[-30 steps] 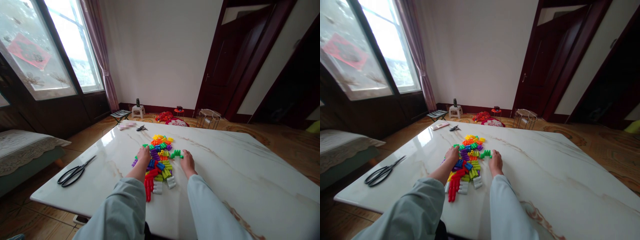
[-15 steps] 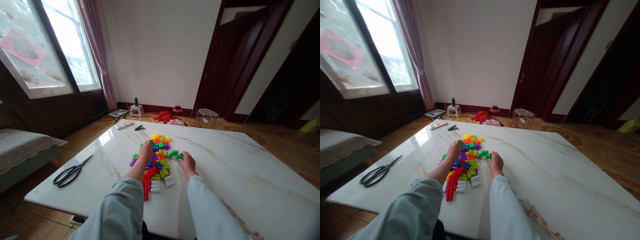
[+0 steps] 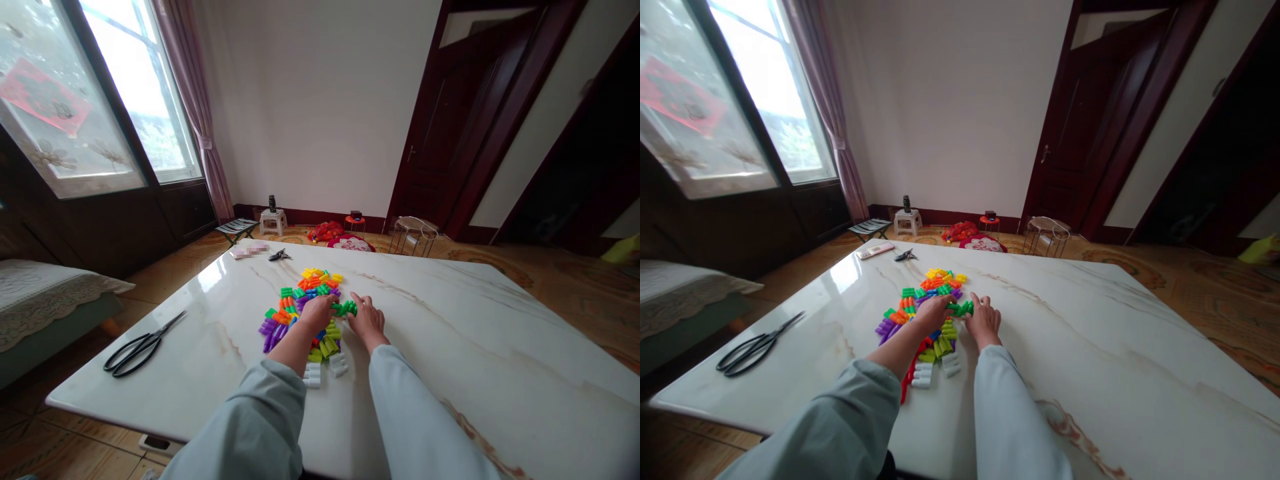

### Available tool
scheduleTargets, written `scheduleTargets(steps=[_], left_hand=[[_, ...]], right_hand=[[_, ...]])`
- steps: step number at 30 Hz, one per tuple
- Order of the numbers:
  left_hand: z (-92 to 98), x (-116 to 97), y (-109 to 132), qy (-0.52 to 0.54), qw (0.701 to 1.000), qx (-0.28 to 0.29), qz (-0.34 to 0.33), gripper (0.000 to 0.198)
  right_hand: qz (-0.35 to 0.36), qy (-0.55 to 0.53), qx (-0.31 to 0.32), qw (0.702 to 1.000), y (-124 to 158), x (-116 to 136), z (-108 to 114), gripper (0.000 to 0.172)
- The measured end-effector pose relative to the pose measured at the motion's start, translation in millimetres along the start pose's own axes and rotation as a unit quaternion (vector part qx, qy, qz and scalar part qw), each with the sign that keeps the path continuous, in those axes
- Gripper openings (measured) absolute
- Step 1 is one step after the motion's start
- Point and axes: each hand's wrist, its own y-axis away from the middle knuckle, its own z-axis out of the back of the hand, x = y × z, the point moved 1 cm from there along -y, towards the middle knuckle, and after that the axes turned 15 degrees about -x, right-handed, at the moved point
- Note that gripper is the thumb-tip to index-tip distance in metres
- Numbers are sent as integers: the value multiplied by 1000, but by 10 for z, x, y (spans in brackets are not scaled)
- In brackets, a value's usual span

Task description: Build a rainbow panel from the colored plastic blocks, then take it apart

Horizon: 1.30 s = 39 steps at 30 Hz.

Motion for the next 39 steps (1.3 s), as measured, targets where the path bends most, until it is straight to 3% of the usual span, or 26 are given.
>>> scheduleTargets(steps=[6, 9, 15, 21, 28, 39], left_hand=[[21, -109, 26, -6, 997, 46, -56, 30], [-21, -136, 8, -36, 996, 65, -50, 28], [-156, -146, -96, -60, 997, 47, 6, 31], [-231, -136, -139, -47, 997, 37, 53, 30], [-187, -96, -92, -5, 996, 26, 90, 28], [-134, -199, -101, -1, 994, 38, 98, 29]], right_hand=[[-1, 28, 28, 999, -20, 8, 28, 26], [-7, 35, 23, 999, -9, -34, 69, 25], [-5, 43, 41, 998, 3, -102, 121, 24], [-40, 6, 15, 999, 22, -159, 72, 39], [-77, -27, 5, 997, 47, -237, 45, 18], [-100, -82, -32, 991, 45, -212, 15, 22]])
